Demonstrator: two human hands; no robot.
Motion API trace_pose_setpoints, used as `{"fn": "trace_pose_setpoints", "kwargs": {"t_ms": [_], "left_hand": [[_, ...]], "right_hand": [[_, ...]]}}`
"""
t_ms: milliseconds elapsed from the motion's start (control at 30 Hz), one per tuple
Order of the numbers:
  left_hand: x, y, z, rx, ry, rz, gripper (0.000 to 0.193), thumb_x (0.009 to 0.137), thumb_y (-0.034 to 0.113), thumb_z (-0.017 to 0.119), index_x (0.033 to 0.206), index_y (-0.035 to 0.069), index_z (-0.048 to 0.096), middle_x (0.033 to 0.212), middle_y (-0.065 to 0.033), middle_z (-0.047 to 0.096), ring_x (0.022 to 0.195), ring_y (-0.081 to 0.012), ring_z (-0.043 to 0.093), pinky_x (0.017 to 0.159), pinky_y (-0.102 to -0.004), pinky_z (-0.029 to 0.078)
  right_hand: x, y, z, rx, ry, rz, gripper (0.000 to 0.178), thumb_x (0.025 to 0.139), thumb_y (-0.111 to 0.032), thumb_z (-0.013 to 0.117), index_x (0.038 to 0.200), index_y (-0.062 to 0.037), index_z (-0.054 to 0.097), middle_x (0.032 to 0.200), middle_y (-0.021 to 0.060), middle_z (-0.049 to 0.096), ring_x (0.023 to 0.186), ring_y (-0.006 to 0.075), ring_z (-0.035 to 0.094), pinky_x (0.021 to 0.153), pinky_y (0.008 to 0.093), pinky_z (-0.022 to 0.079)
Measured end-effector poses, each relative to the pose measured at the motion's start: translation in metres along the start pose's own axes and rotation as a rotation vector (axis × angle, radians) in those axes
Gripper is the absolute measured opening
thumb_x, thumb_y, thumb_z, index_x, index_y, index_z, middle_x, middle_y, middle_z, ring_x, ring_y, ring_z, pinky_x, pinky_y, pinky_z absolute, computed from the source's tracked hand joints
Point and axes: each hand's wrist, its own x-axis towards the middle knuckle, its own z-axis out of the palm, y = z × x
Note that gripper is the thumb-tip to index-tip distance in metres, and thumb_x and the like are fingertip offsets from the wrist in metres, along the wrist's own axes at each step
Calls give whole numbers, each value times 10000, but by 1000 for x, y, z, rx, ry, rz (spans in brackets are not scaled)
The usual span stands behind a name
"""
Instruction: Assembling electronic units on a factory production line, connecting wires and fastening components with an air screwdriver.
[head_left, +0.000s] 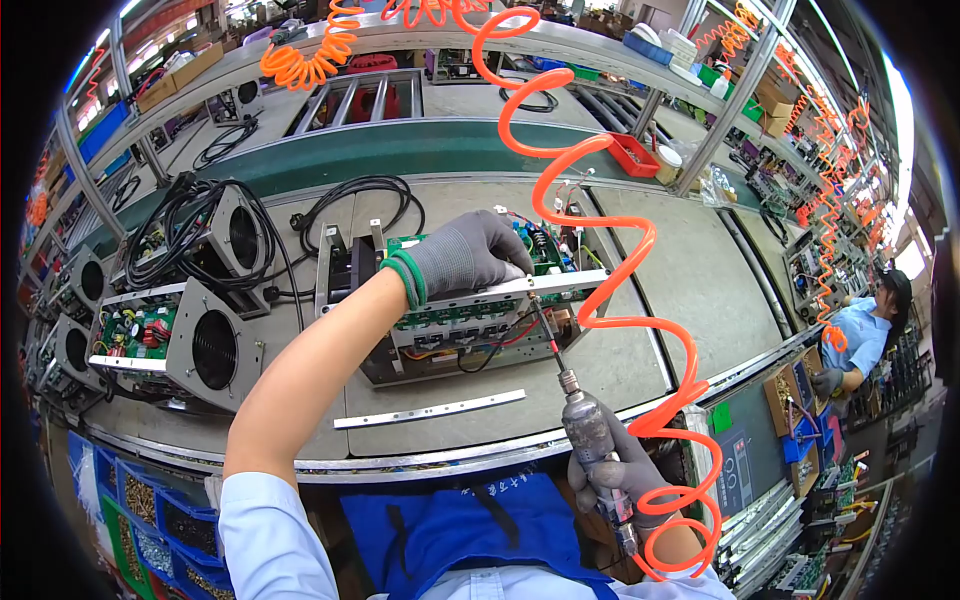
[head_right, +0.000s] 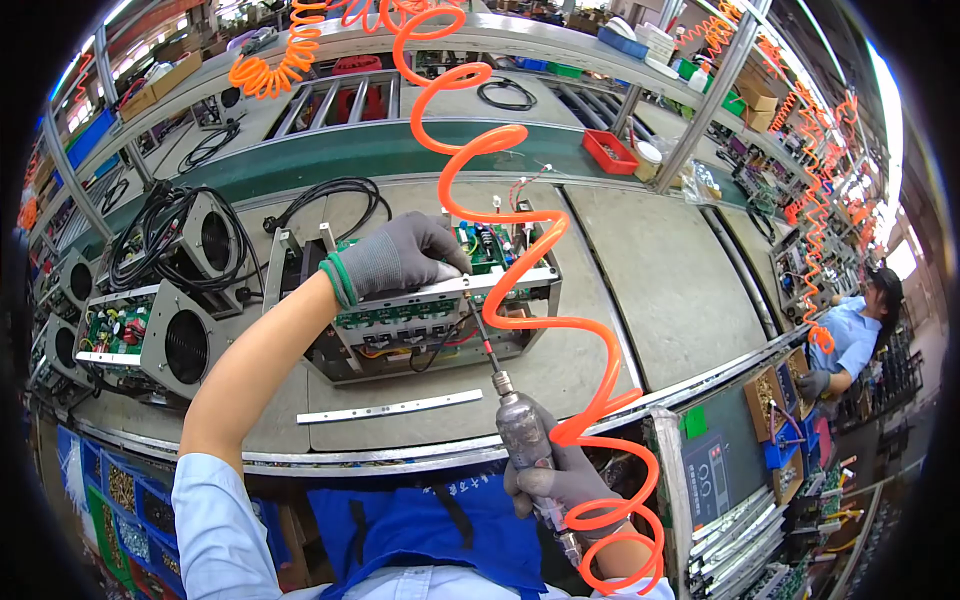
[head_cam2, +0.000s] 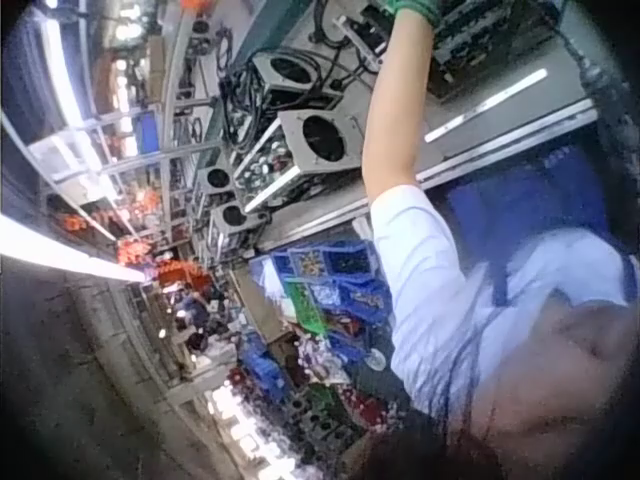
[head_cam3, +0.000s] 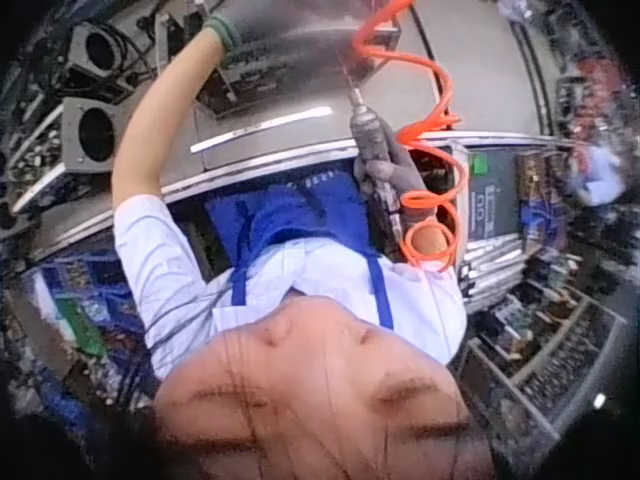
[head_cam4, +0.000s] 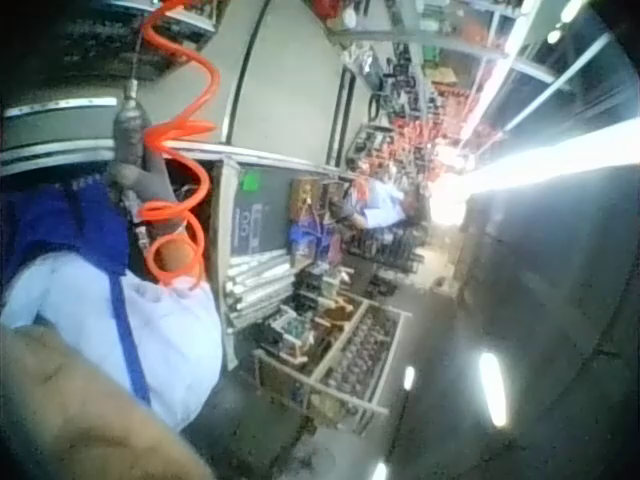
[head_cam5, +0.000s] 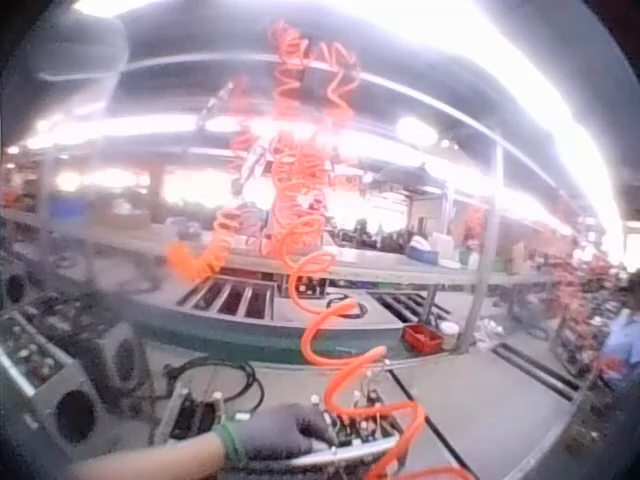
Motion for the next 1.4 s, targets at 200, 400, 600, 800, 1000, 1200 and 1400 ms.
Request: {"fn": "trace_pose_setpoints", "kwargs": {"t_ms": [200, 400, 600, 800, 1000, 1200, 1400], "left_hand": [[-1, 3, -2, -35, -33, -39, 211, 733, 130, 718, 930, 53, 730, 846, -114, 699, 788, -194, 644, 764, -315, 493], [0, 1, -5, -48, -64, -7, 238, 695, 77, 682, 926, 47, 730, 831, -77, 707, 755, -154, 640, 736, -290, 498], [3, 3, -9, -46, -137, -114, 265, 670, 36, 651, 923, 19, 727, 814, -78, 697, 736, -132, 623, 719, -291, 497], [4, 0, -7, -50, -121, -89, 266, 667, 20, 646, 919, 29, 733, 774, -70, 692, 722, -123, 619, 698, -276, 494], [2, -3, -5, -109, -98, -96, 249, 670, 5, 635, 898, 24, 732, 775, -66, 682, 723, -127, 617, 702, -278, 491], [5, -2, -6, -74, -119, -75, 248, 665, 2, 640, 896, 20, 730, 759, -70, 668, 722, -138, 614, 706, -277, 488], [5, 0, -7, -104, -108, -101, 249, 681, 30, 660, 921, 24, 726, 804, -61, 685, 758, -131, 621, 738, -278, 492]], "right_hand": [[6, 15, 12, -161, 105, -41, 904, 682, -98, 662, 1473, -125, 225, 774, 105, 580, 590, 187, 592, 533, 303, 480], [7, 34, 16, 69, 49, -22, 319, 830, -237, 616, 1039, -26, 500, 784, 107, 572, 567, 179, 560, 518, 307, 457], [9, 43, 19, 793, -480, -57, 501, 902, -489, 515, 1189, -80, 479, 818, 74, 511, 540, 111, 463, 505, 284, 407], [10, 48, 27, 685, -386, -89, 560, 899, -542, 530, 1251, -115, 447, 803, 71, 519, 486, 100, 463, 482, 270, 414], [4, 41, 31, 583, -319, -108, 514, 928, -515, 469, 1213, -89, 451, 818, 63, 517, 558, 117, 471, 529, 294, 428], [3, 34, 35, 529, -218, -88, 526, 903, -539, 521, 1202, -109, 471, 764, 60, 517, 491, 99, 457, 475, 275, 415], [0, 30, 38, 479, -162, -89, 525, 902, -538, 511, 1175, -90, 484, 754, 64, 514, 501, 109, 463, 479, 275, 419]]}}
